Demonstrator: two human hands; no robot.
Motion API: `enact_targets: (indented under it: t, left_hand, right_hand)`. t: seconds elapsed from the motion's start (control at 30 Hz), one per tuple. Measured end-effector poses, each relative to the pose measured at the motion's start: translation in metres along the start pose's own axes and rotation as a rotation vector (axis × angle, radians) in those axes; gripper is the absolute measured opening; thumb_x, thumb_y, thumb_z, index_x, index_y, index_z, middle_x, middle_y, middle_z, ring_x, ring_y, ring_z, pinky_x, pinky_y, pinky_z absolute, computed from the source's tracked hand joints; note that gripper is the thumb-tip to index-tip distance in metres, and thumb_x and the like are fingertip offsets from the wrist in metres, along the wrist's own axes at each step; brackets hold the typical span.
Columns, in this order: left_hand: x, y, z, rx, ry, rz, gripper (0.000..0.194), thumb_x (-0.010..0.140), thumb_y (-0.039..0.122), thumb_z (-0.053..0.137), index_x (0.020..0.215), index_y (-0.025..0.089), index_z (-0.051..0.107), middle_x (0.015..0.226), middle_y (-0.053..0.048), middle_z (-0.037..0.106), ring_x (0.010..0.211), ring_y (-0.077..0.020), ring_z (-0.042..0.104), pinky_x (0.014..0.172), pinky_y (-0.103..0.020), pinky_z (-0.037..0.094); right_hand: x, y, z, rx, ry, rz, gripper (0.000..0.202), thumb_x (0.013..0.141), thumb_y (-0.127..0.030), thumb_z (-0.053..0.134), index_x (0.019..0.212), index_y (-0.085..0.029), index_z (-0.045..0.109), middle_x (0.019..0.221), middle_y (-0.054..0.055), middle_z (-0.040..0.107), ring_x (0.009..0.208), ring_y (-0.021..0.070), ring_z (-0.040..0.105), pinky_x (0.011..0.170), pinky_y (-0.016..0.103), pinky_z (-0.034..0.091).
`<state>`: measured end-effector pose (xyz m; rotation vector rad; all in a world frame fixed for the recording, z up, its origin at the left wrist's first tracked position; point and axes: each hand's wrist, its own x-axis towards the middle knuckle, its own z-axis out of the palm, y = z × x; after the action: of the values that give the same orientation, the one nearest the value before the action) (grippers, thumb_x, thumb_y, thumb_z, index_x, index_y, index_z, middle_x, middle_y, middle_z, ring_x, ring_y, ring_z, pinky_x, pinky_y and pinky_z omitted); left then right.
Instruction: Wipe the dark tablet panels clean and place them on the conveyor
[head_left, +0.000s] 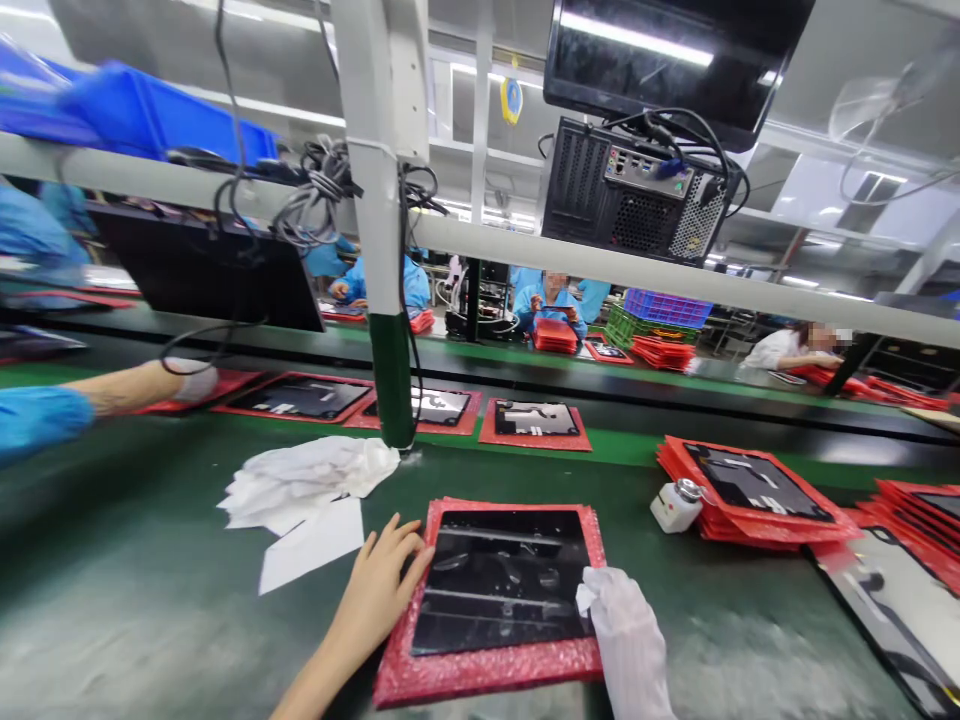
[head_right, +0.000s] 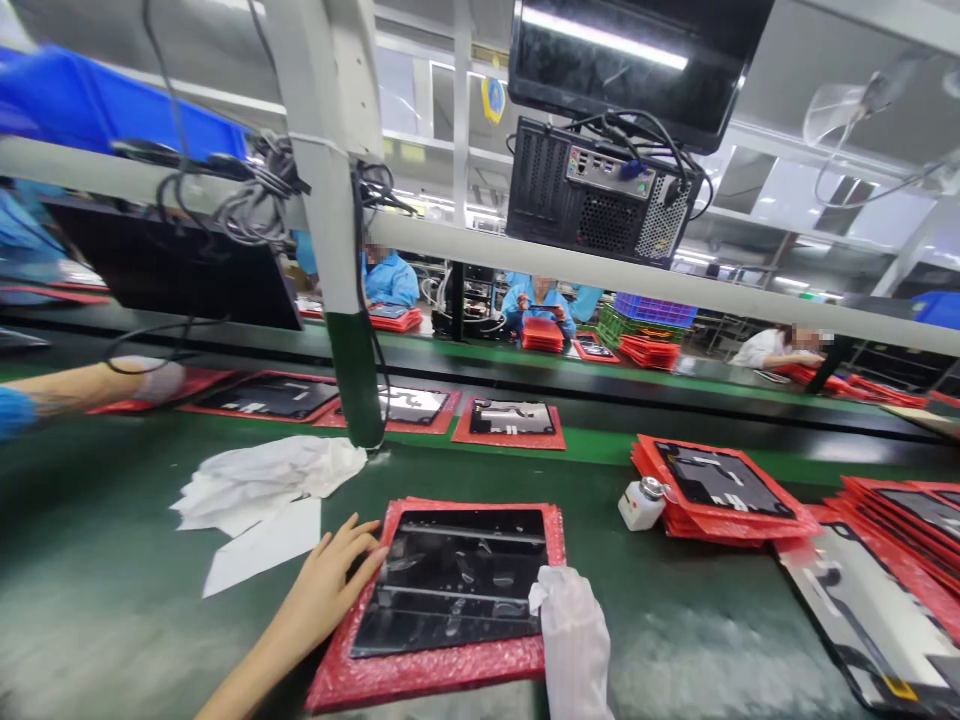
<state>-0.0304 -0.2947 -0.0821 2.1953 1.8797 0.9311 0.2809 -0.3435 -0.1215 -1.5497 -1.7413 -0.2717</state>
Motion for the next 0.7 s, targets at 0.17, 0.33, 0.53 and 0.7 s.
enact_targets:
  t: [0.17, 0.33, 0.53, 0.7]
  left_hand:
    - [0.003, 0.018, -0.008, -0.251, 0.093, -0.089, 0.032, 0.083, 0.051, 0.046, 0.073, 0.026, 0.063, 0.115, -0.010, 0.073, 0.111, -0.0320, 0.065, 0.091, -0.043, 0.050]
    - [-0.003, 0.047, -0.017, -0.650, 0.133, -0.389, 0.045, 0.076, 0.071, 0.048, 0.076, 0.026, 0.055, 0.069, 0.001, 0.066, 0.070, -0.0202, 0.061, 0.065, -0.029, 0.049]
    - [-0.001, 0.065, 0.007, -1.046, 0.091, -0.473, 0.059, 0.060, 0.073, 0.069, 0.087, 0.026, 0.045, 0.064, 0.007, 0.059, 0.059, -0.0156, 0.057, 0.055, -0.026, 0.045]
    - [0.001, 0.074, 0.006, -1.148, 0.074, -0.447, 0.059, 0.063, 0.065, 0.073, 0.098, 0.027, 0.044, 0.093, -0.001, 0.072, 0.090, -0.0237, 0.070, 0.076, -0.034, 0.054]
  right_hand:
    - [-0.009, -0.070, 0.012, -0.146, -0.070, -0.103, 0.028, 0.091, -0.008, 0.044, 0.099, -0.020, 0.068, 0.081, 0.010, 0.070, 0.066, 0.0215, 0.063, 0.062, 0.032, 0.052]
    - [0.001, -0.135, 0.029, 0.062, -0.303, -0.348, 0.014, 0.091, -0.020, 0.056, 0.088, -0.025, 0.068, 0.078, -0.002, 0.069, 0.070, 0.0142, 0.063, 0.065, 0.022, 0.051]
    - [0.026, -0.057, -0.020, 0.128, -0.238, -0.008, 0.043, 0.094, -0.004, 0.035, 0.067, -0.023, 0.062, 0.070, -0.001, 0.065, 0.064, 0.0109, 0.061, 0.065, 0.019, 0.049]
    - [0.104, -0.040, -0.028, 0.101, -0.304, -0.055, 0.034, 0.090, -0.004, 0.040, 0.093, -0.020, 0.069, 0.096, 0.004, 0.070, 0.090, 0.0153, 0.064, 0.085, 0.028, 0.049]
